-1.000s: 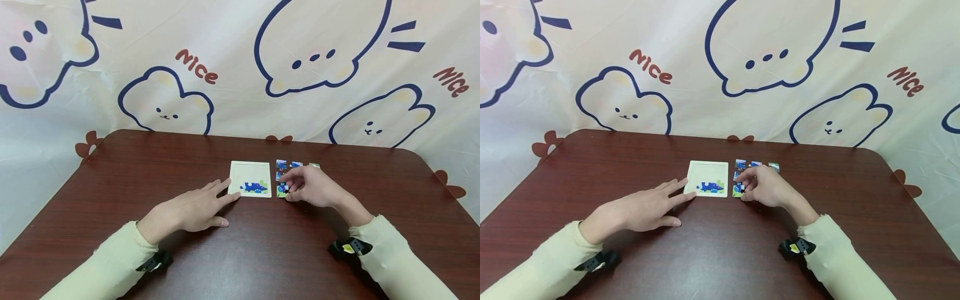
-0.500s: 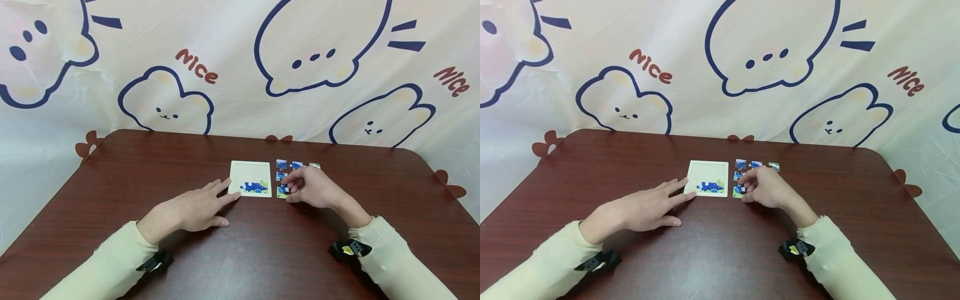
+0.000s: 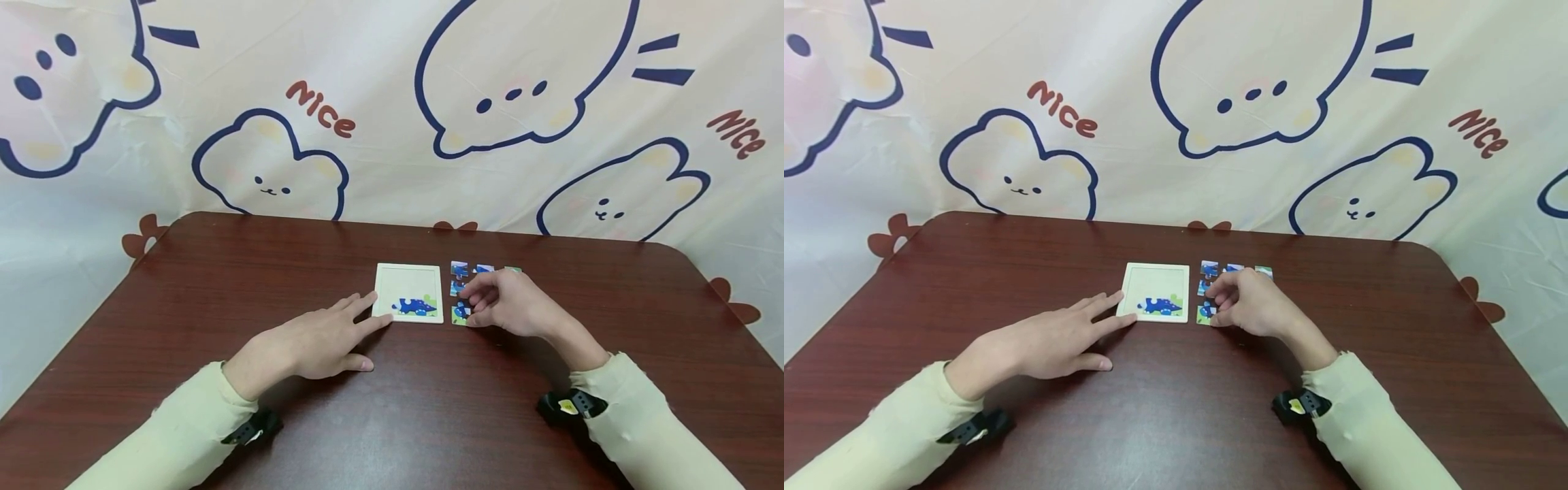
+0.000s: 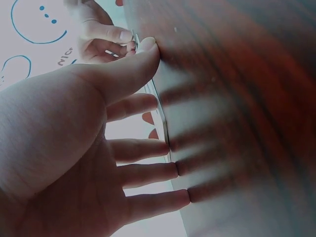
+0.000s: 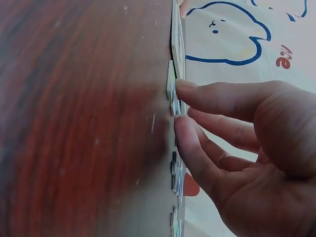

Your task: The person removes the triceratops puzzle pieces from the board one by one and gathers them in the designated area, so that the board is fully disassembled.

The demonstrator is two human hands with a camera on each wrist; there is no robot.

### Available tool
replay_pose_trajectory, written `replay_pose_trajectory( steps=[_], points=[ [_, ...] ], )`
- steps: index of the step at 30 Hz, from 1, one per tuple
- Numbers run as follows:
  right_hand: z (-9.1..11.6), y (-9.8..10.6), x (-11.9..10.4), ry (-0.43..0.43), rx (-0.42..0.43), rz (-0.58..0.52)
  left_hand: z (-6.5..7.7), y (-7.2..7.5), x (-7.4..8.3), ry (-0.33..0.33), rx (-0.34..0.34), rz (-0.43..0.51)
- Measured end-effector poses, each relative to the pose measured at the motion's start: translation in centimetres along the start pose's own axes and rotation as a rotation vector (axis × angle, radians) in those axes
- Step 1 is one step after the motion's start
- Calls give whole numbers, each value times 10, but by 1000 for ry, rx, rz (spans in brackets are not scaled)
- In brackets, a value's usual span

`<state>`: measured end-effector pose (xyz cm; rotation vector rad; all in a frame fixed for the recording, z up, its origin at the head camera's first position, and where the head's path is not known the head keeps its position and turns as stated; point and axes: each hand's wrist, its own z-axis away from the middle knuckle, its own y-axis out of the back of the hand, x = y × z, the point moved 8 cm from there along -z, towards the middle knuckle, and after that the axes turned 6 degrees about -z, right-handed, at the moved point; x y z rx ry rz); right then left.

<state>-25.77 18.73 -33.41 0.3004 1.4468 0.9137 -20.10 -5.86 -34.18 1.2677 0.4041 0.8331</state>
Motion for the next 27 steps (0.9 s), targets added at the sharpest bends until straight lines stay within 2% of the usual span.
replay_pose_trajectory(
  steps=[7, 14, 20, 27],
  points=[
    [-7, -5, -15, 52, 34, -23, 0, 2, 2, 2, 8, -14],
    [-19, -23, -40, 131, 5, 1, -2, 3, 3, 4, 10, -15],
    [-31, -40, -53, 119, -45, 17, -7, 7, 8, -32, 27, -22],
    [-39, -52, -60, 86, -83, 41, -13, 7, 11, -20, -9, -25]
  ],
)
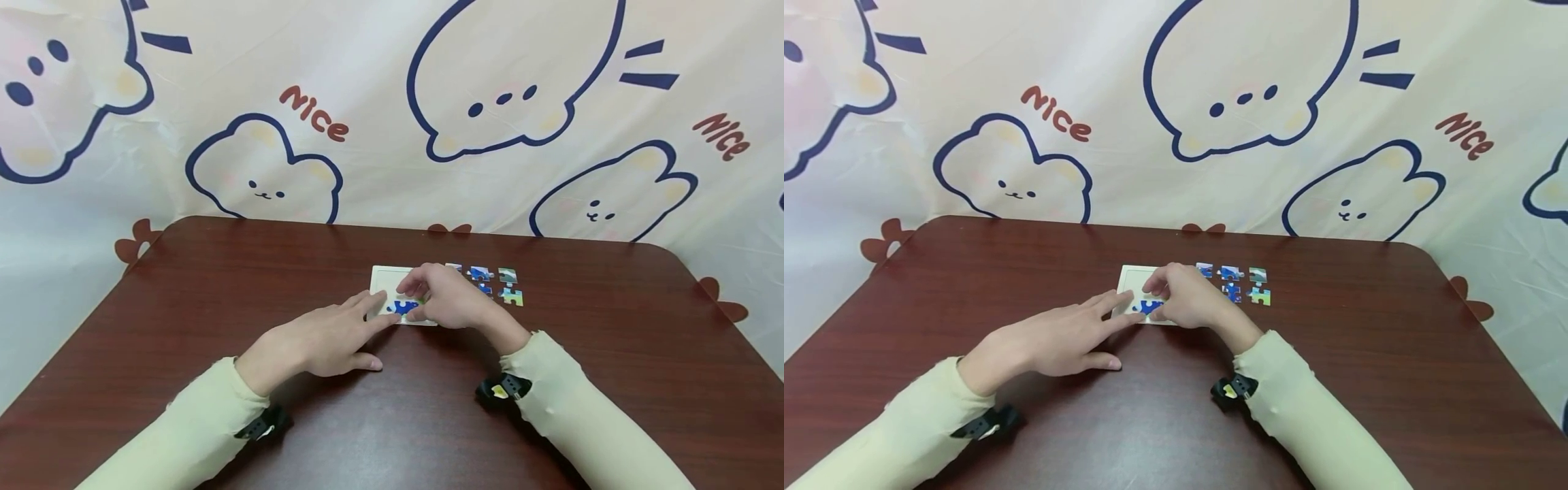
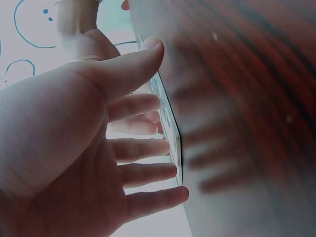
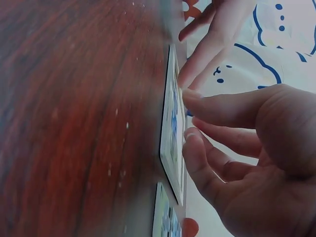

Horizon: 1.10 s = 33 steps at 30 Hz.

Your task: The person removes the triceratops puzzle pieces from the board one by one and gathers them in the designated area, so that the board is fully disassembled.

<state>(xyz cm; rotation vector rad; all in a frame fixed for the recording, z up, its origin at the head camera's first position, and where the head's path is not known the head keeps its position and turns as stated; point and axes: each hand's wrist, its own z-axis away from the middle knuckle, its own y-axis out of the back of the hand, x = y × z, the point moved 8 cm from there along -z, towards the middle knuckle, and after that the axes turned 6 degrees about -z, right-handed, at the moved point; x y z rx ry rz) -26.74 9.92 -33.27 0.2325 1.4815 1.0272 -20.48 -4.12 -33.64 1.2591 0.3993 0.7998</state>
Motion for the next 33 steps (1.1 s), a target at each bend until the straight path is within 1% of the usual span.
replay_pose_trajectory(
  steps=[7, 12, 20, 28, 33],
  points=[
    [-5, -8, -1, 14, -23, 17, -1, -3, 0, 7, -23, -3],
    [-6, -10, -1, -18, -23, 4, -1, -3, -1, 10, -29, -4],
    [-7, -8, 0, -70, -33, -3, -3, -3, -1, -12, -29, -13],
    [-8, -8, 2, -62, -35, -7, -4, -4, -1, -5, -50, 1],
    [-9, -8, 0, -40, -33, -4, -3, -4, -1, -5, -44, -1]
  ],
)
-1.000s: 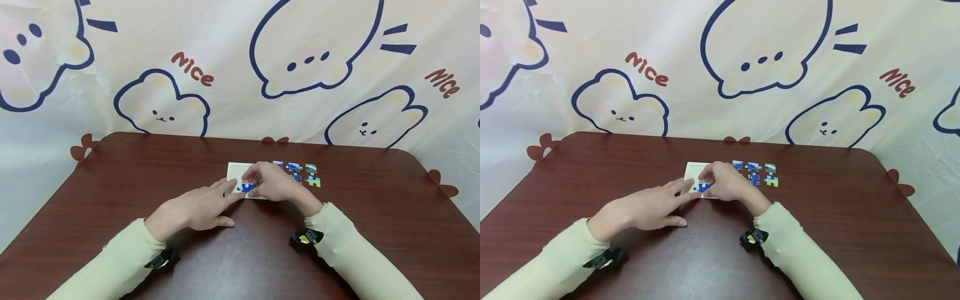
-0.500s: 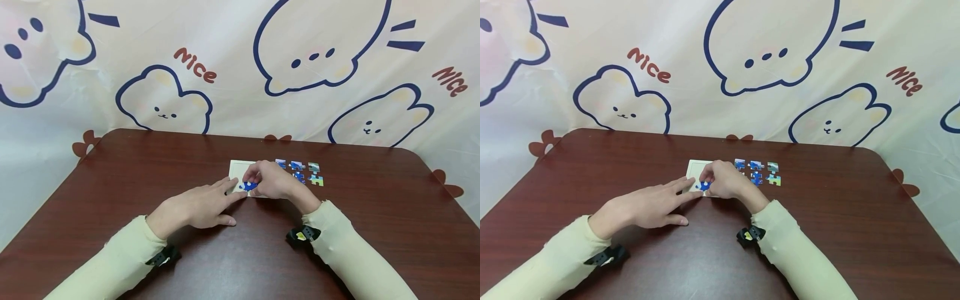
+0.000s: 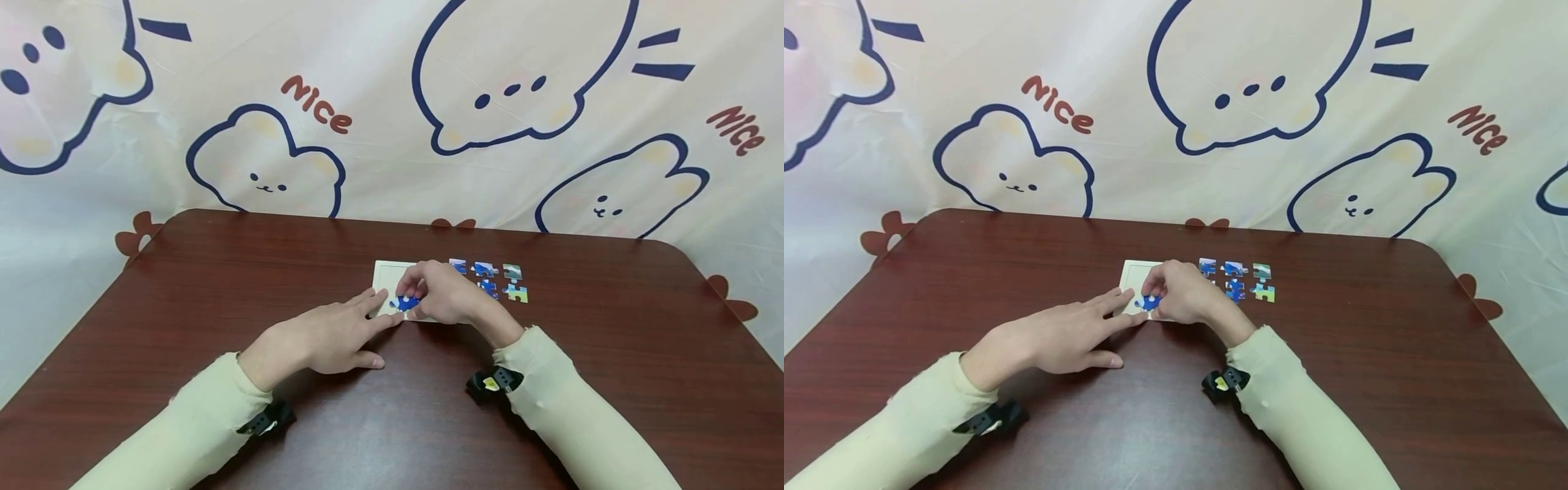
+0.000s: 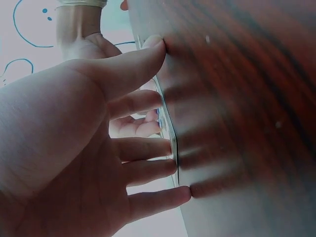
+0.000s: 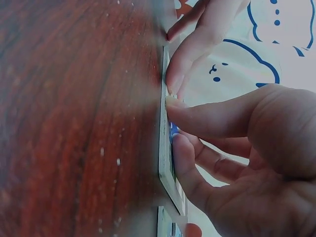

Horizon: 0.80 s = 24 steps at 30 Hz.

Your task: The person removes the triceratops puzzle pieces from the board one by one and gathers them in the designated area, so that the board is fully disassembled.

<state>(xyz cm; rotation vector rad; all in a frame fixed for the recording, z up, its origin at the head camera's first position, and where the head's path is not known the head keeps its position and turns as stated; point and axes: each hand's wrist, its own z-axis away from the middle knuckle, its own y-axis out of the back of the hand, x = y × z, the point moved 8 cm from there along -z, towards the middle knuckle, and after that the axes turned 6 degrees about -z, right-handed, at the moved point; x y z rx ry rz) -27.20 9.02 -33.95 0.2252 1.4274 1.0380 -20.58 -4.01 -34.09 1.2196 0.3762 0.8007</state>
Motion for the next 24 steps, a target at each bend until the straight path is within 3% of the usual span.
replay_pose_trajectory(
  steps=[24],
  points=[
    [1, 2, 1, 40, 4, -73, -2, -2, -1, -7, 0, 9]
  ],
)
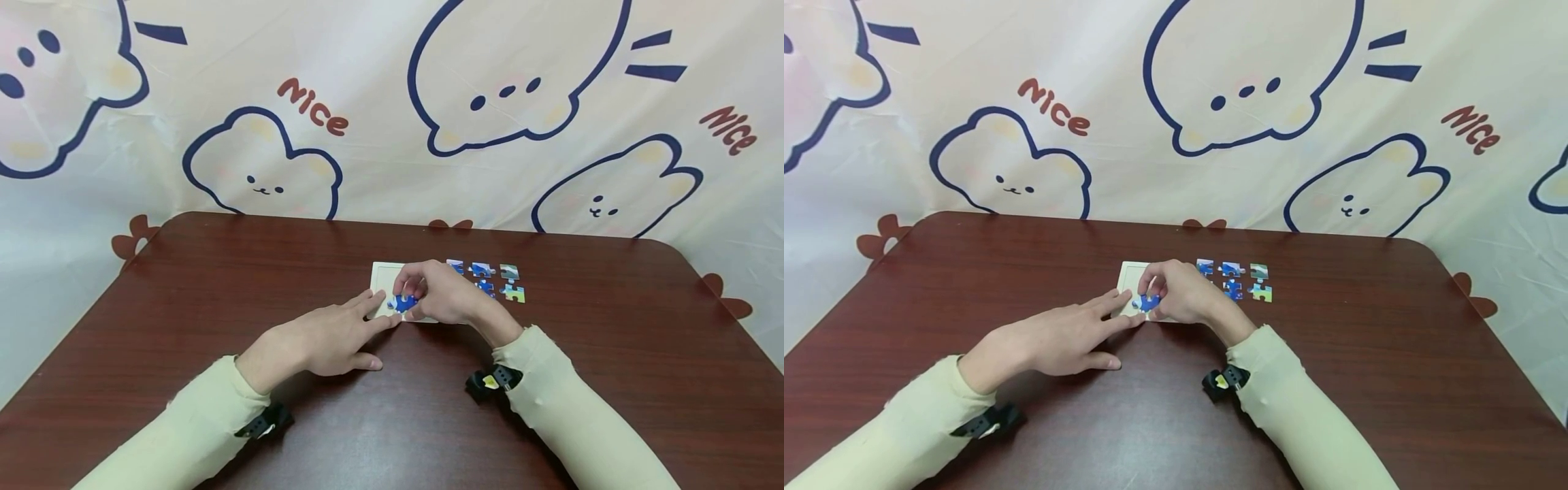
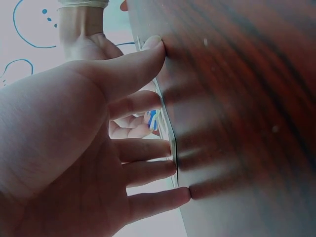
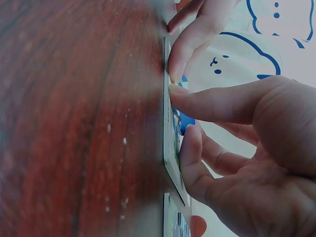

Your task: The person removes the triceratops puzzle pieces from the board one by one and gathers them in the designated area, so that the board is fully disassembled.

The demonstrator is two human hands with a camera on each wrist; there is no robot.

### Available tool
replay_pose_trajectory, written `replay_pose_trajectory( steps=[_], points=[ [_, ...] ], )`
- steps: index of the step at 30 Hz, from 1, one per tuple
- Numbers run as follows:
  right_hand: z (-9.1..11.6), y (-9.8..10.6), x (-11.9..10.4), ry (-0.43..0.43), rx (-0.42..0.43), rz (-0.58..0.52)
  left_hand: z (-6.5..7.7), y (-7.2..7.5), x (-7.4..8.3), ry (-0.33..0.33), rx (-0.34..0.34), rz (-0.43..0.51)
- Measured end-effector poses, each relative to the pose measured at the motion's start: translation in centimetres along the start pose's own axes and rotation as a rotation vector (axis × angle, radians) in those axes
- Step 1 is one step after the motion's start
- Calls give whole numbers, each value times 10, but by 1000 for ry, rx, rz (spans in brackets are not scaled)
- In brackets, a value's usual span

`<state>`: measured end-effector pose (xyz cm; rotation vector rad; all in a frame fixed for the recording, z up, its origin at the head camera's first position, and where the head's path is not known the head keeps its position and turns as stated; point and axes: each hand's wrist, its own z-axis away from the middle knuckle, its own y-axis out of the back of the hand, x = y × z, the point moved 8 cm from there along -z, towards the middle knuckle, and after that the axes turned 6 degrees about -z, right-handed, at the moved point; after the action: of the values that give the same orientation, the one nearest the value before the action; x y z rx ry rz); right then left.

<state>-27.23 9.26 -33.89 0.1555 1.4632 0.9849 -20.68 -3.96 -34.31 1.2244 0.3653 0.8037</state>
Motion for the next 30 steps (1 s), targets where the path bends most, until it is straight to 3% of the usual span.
replay_pose_trajectory(
  steps=[30],
  points=[
    [-1, 1, 2, 36, -36, 38, 2, 1, 3, -5, 25, -17]
  ],
)
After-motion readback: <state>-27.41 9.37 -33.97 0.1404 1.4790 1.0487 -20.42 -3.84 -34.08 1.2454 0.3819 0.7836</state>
